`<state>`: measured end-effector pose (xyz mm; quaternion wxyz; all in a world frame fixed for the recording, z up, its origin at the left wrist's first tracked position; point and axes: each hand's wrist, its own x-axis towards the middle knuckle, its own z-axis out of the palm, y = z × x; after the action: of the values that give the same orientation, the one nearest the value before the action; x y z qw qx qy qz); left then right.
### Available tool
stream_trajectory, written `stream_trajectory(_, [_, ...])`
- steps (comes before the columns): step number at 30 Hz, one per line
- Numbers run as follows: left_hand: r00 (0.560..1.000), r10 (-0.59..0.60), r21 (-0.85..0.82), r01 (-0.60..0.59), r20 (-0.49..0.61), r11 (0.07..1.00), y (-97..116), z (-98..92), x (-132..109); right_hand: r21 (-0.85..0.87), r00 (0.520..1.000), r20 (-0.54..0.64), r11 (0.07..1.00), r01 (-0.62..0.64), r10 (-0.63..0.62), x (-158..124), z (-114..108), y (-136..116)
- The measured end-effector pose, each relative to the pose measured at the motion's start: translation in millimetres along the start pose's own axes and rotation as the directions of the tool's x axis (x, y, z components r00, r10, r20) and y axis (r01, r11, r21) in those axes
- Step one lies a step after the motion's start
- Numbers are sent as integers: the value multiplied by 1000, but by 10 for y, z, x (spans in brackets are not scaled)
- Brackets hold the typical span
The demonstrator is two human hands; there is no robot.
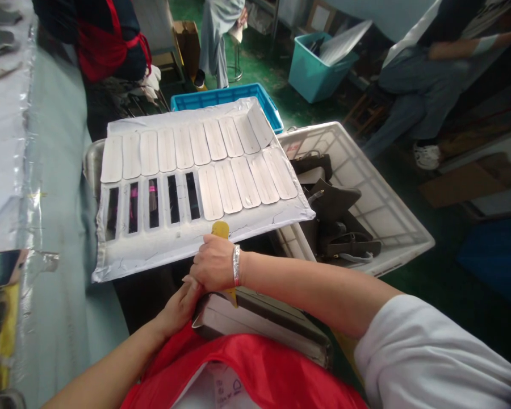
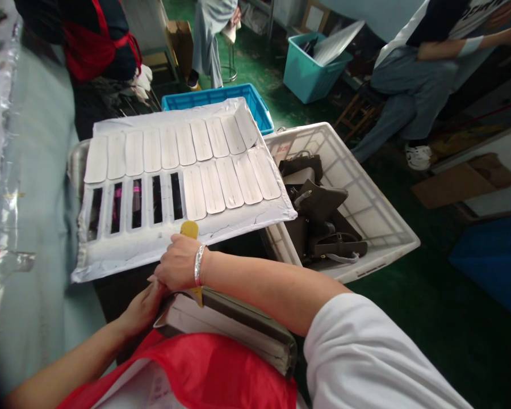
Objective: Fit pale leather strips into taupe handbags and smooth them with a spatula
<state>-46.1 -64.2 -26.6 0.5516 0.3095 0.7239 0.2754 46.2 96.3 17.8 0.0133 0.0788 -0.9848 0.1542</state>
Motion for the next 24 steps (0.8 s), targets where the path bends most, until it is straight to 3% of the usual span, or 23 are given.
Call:
stream_trajectory(3, [996, 63, 46, -60, -58, 997, 46, -2, 21, 20, 998, 26, 998, -61, 60, -35, 11, -17])
stream_trajectory(8, [983, 182, 50, -182, 6, 982, 120, -4, 81, 59, 986, 3, 984, -168, 168, -121, 41, -44])
stream_trajectory(11, [969, 228, 52, -234, 99, 971, 195, -21, 119, 80, 966, -11, 963, -256, 258, -180, 78, -87])
stream_trajectory(15, [917, 285, 97, -323, 279, 942, 298, -61, 173, 96, 918, -30, 915, -391, 395, -275, 123, -181])
stream_trajectory(20, [890, 259, 174, -342, 375, 923, 429, -64, 237, 101, 871, -50, 870, -483, 489, -420, 130, -272])
stream_trajectory(24, [853, 215, 186, -337, 475, 923, 572, -31, 274, 103, 820, -2, 816, -568, 572, -530, 91, -339])
